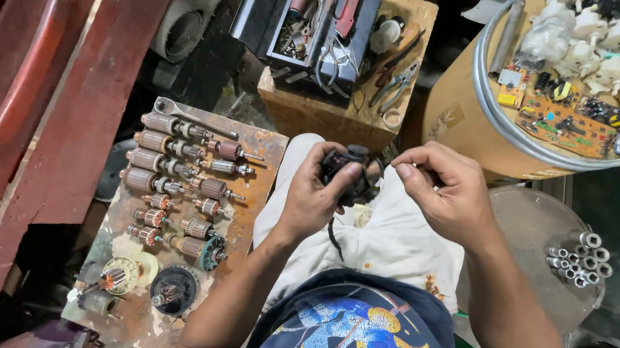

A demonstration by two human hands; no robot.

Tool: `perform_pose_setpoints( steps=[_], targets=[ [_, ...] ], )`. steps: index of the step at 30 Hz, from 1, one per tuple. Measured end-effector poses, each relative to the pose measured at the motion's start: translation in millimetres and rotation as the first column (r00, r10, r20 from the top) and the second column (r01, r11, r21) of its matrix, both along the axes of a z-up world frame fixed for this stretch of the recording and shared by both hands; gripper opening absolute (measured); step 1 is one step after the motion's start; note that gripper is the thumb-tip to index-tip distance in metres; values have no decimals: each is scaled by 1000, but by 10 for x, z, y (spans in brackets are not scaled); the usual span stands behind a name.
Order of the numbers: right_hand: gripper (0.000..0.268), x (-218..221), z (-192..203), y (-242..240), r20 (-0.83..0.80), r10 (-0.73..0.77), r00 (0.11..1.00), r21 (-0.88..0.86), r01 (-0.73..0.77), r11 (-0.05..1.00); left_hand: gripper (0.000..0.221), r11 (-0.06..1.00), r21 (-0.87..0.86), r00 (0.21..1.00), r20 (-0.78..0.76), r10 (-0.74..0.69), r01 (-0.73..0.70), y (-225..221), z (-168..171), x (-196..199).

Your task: Inspecting and assembling components of a small electric motor housing

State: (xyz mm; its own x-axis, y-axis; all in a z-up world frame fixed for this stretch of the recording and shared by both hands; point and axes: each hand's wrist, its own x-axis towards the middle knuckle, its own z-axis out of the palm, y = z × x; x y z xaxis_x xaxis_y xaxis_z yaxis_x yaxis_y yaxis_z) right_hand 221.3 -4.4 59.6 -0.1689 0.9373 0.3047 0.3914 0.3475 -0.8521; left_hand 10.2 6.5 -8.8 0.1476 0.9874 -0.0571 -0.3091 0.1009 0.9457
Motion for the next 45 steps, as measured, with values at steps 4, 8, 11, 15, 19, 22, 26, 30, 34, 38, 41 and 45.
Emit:
perform_pose_setpoints(
  steps=[4, 8, 11, 15, 19, 22, 26, 30, 34, 38, 41, 45],
  targets=[
    [8, 40, -14, -114, -47, 2, 999, -7, -3, 1000, 29, 998, -45, 985, 163, 50, -43, 149, -192, -92],
    [8, 149, -144, -11, -65, -47, 997, -56, 44, 997, 28, 995, -84, 855, 519, 3, 48, 159, -125, -171],
    [10, 133, -130, 94, -81, -140, 987, -55, 136, 989, 38, 984, 47, 848, 502, -174, 173, 146, -119, -219],
    [12, 47, 14, 116, -159, -221, 962, 112, 240, 964, 40, 954, 200, 975, -58, -216, 224, 22, 364, -242],
    [8, 130, 186, -226, -233, -206, 950, 23, 217, 976, 34, 907, 340, 876, -478, -60, 248, -7, 553, -261],
    [11, 265, 224, -325, -269, 55, 962, 52, -42, 998, 31, 967, 244, 985, -168, -35, 76, 9, 390, -240],
    [9, 428, 49, -262, -178, 208, 962, -85, -225, 971, 29, 983, 185, 994, 102, -29, 10, -14, 328, -223],
    [14, 636, -201, -202, -328, 86, 941, -206, -160, 965, 29, 985, 162, 991, 114, -71, 52, -50, 394, -219],
    [17, 658, -96, -88, -337, 94, 937, -267, -191, 945, 24, 971, 168, 910, 352, -218, 168, -79, 291, -228],
    [37, 501, 82, -10, -213, 116, 970, -377, -192, 906, 24, 925, 108, 772, 520, -366, 365, -88, 317, -241],
    [40, 411, 126, 23, -148, 211, 966, -412, -255, 875, 22, 898, 64, 701, 602, -383, 436, -109, 247, -213],
    [36, 280, 160, 19, -91, 356, 930, -355, -364, 861, 36, 911, 52, 730, 581, -360, 409, -105, 274, -140]
  ],
)
